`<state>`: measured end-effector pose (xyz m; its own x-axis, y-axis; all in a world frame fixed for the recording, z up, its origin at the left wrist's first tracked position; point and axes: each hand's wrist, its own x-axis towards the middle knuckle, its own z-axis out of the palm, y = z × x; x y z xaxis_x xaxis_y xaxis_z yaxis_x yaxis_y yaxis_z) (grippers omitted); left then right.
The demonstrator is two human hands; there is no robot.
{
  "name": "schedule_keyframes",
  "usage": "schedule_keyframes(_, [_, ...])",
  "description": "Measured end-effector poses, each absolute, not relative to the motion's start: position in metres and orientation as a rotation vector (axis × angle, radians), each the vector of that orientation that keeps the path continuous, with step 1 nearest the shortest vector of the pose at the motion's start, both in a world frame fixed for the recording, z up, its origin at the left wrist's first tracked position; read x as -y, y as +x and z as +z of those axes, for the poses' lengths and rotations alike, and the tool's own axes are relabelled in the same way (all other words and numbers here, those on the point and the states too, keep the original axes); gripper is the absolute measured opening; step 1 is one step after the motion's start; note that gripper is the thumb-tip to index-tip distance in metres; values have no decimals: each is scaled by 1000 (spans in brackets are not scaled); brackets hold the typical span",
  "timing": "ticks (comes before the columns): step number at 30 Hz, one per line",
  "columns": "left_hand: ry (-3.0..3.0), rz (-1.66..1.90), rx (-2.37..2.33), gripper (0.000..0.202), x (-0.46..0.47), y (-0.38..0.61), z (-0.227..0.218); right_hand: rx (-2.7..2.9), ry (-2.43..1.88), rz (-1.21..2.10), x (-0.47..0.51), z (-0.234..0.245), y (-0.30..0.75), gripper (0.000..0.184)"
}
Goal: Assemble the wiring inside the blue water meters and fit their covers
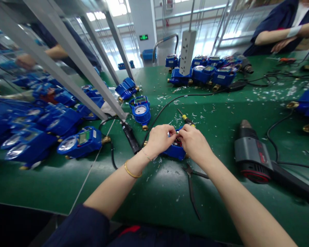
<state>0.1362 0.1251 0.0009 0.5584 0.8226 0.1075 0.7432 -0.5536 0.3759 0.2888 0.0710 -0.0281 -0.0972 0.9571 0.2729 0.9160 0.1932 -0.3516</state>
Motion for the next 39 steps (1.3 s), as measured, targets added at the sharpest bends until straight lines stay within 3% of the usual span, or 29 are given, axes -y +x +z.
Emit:
schedule_keyframes(20, [2355, 430, -1192, 11, -130, 129, 4, 2048, -1690, 364, -64, -18, 285, 19])
schedule_keyframes(30, [2209, 657, -1167, 10, -143, 126, -5, 2108, -1524, 477, -53, -19, 291, 16])
schedule_keyframes(39, [2167, 817, -1233, 38, -153, 116, -7, 2032, -1663, 304, -30, -23, 273, 31])
